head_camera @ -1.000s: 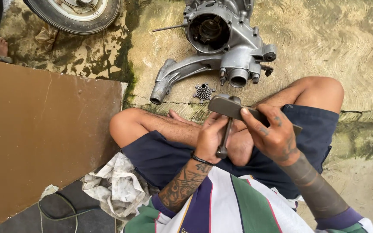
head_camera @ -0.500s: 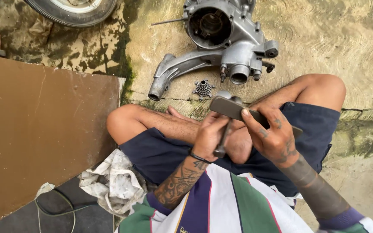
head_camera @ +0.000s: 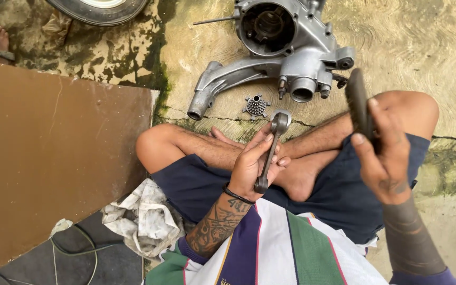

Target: Cleaning and sanding a motorcycle piston and connecting rod using a whetstone

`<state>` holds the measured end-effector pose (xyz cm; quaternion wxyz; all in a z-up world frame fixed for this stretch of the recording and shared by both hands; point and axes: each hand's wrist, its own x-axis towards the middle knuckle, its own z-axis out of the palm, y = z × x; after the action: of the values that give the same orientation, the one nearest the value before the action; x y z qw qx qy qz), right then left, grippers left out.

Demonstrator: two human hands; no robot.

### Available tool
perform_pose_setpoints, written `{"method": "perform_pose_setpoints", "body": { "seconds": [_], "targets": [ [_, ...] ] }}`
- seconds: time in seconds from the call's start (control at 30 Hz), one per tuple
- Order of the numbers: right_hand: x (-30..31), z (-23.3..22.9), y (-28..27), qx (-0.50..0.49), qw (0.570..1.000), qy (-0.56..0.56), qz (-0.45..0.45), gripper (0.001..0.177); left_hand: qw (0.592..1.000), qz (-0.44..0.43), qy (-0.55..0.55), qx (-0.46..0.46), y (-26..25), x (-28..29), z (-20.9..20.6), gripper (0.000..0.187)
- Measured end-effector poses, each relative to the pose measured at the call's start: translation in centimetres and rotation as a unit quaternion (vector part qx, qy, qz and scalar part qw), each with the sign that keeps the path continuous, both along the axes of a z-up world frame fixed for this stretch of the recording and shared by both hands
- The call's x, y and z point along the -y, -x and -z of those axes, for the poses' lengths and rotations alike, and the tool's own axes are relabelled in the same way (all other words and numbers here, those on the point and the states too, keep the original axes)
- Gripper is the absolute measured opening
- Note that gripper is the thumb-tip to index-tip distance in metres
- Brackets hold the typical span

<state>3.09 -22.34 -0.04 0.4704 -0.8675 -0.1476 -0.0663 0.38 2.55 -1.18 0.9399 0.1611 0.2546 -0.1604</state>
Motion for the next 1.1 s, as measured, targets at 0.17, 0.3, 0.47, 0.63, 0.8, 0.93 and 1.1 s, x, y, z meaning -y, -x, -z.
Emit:
{"method": "perform_pose_setpoints", "body": {
  "seconds": [0.17, 0.3, 0.47, 0.63, 0.8, 0.93, 1.1],
  "targets": [
    [-2.0, -0.2, 3.1, -0.035, 0.999, -0.019, -0.033, 0.053, 1.0, 0.0, -0.018, -0.009, -0.2, 0.0, -0.4, 0.035],
    [-3.0, 1.4, 5.0, 0.034, 0.989, 0.072, -0.128, 0.047, 0.997, -0.001, -0.074, 0.033, 0.4, 0.6, 1.0, 0.036],
    [-2.7, 0.8, 1.5, 0.168, 0.968, 0.133, -0.127, 0.038, 0.988, 0.066, -0.068, 0.12, 1.0, -0.9, 1.9, 0.053],
    [0.7, 0.0, -1.8, 0.095, 0.992, 0.068, -0.043, 0.048, 0.921, 0.077, -0.273, 0.269, 0.1, -3.3, 1.2, 0.051],
    [-3.6, -1.5, 1.1, 0.06, 0.977, -0.115, -0.169, 0.055, 0.857, 0.037, -0.366, 0.361, 0.4, -3.3, 2.5, 0.041],
    [-1.7, 2.5, -0.8, 0.118, 0.973, -0.027, -0.197, 0.049, 0.808, 0.038, -0.432, 0.399, -0.6, -3.9, 0.0, 0.038],
    [0.3, 1.1, -0.6, 0.135, 0.98, 0.005, -0.146, 0.051, 0.751, 0.067, -0.495, 0.432, -1.2, -4.1, -1.2, 0.035]
  ]
}}
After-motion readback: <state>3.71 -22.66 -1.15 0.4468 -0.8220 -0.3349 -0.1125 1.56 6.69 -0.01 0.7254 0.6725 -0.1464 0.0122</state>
